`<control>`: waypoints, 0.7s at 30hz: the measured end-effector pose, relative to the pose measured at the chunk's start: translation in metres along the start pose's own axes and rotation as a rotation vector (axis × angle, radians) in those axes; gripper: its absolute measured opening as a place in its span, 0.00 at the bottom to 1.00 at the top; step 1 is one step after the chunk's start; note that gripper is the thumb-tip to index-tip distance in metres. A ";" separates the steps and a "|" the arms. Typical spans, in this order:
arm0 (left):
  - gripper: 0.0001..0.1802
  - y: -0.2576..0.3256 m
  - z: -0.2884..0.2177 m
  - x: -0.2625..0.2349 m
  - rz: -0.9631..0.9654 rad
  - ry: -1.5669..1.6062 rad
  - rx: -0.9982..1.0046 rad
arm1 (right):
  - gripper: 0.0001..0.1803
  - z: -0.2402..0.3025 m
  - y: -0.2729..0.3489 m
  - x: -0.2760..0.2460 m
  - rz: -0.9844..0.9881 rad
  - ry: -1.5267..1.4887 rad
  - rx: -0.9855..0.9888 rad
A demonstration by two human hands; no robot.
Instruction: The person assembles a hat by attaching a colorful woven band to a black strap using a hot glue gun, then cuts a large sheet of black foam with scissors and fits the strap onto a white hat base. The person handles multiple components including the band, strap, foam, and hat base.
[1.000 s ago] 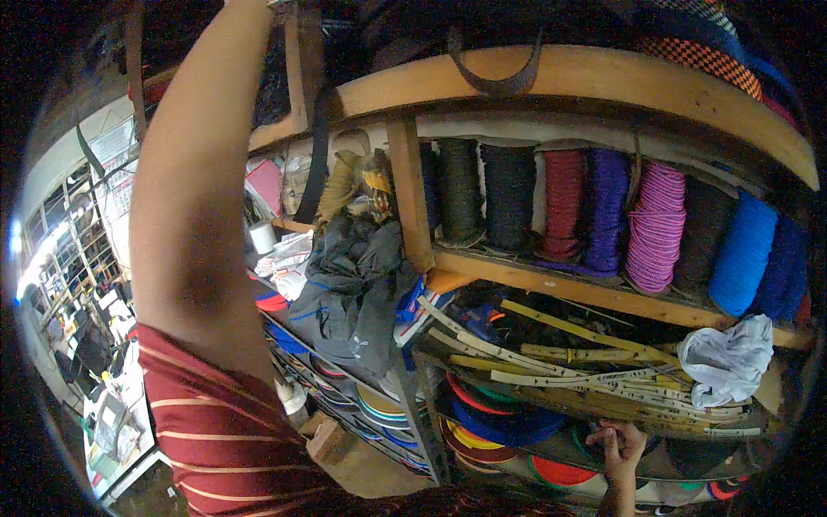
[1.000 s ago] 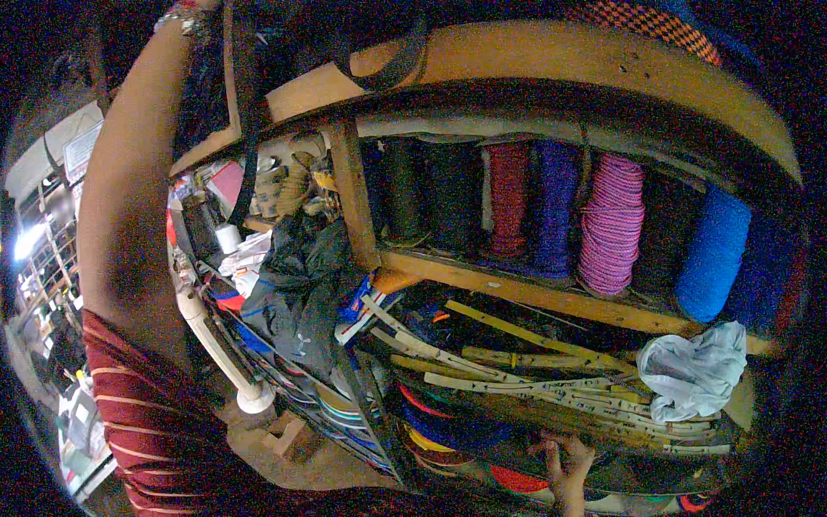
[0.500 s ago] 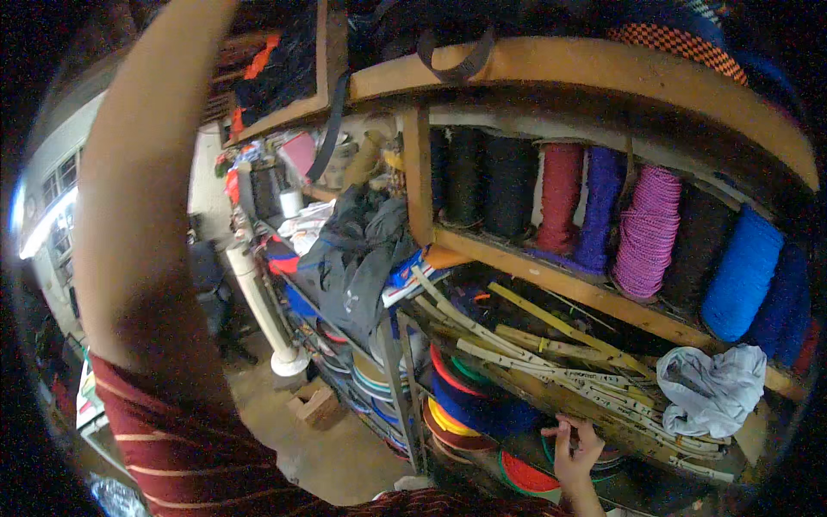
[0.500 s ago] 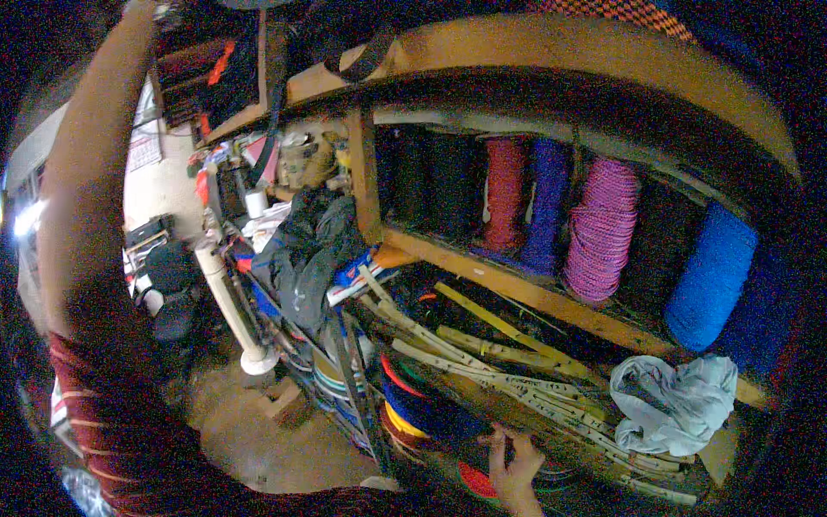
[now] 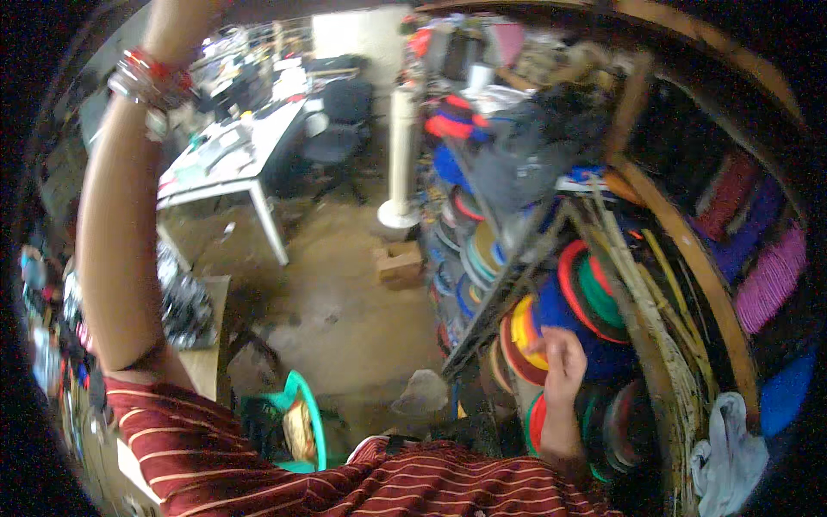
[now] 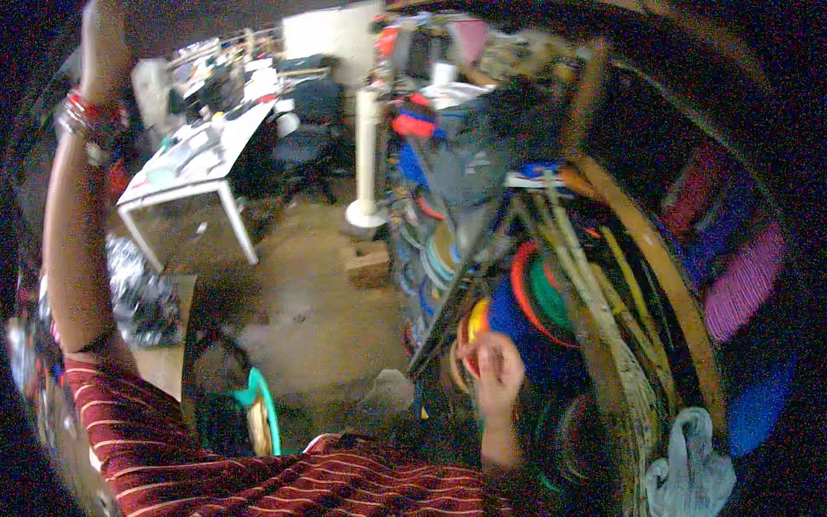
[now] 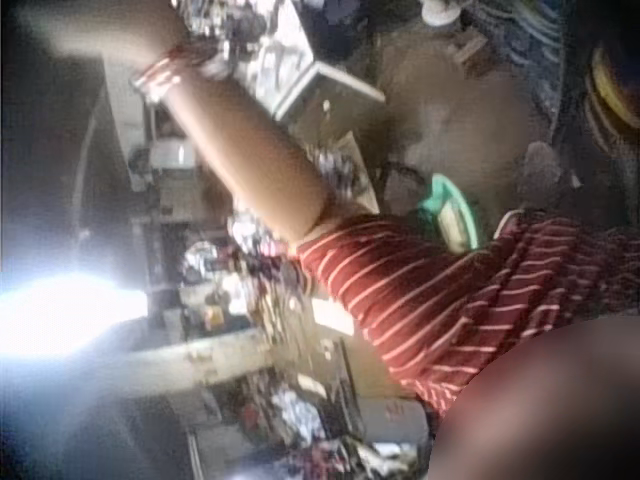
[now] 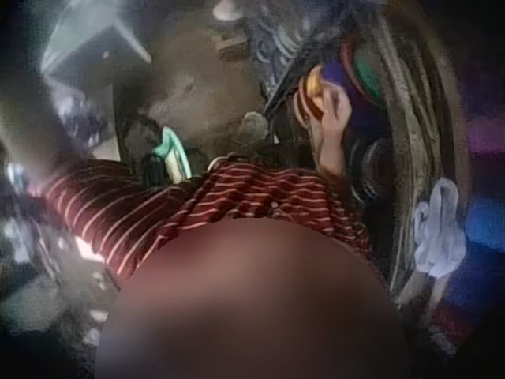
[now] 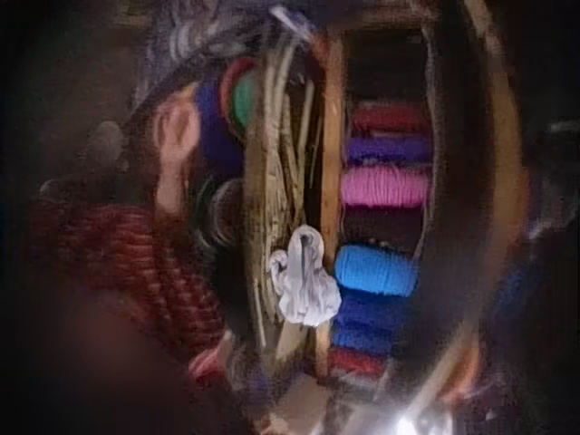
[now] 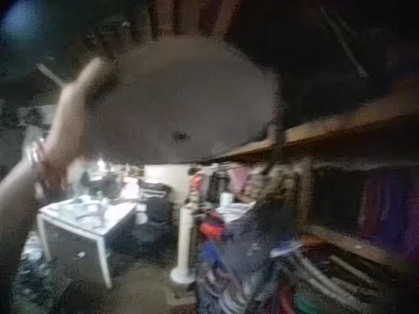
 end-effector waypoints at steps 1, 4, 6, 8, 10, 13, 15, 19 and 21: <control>0.13 0.029 0.004 0.000 0.089 0.026 -0.039 | 0.14 -0.005 -0.014 0.032 0.109 -0.015 -0.045; 0.11 0.118 0.002 -0.008 0.312 0.104 -0.140 | 0.55 -0.019 -0.046 0.129 0.547 -0.491 0.211; 0.10 0.174 -0.006 -0.014 0.481 0.060 -0.163 | 0.59 -0.003 -0.058 0.174 0.665 -0.697 0.222; 0.09 0.219 -0.023 -0.035 0.535 0.157 -0.096 | 0.60 0.014 -0.063 0.210 0.644 -1.031 0.243; 0.05 0.251 -0.060 -0.082 0.322 0.143 0.367 | 0.62 0.008 -0.061 0.225 0.456 -0.782 0.316; 0.10 0.300 -0.064 -0.125 0.325 0.163 0.480 | 0.50 -0.017 -0.029 0.277 0.526 -0.780 0.658; 0.11 0.332 -0.069 -0.144 0.401 0.163 0.573 | 0.37 -0.049 -0.008 0.305 0.506 -0.655 0.783; 0.08 0.373 -0.066 -0.169 0.555 0.116 0.513 | 0.33 -0.090 0.031 0.353 0.666 -0.634 0.882; 0.06 0.392 -0.065 -0.179 0.725 0.152 0.436 | 0.33 -0.096 0.042 0.368 0.688 -0.695 0.847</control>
Point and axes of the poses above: each hand's wrist, its own y-axis away from the middle knuckle, its own x-axis out of the palm, z = x × y, the point moved 9 cm from there along -y, towards the middle knuckle, and after that the axes turned 1 degree about z, right-handed, at the moved point
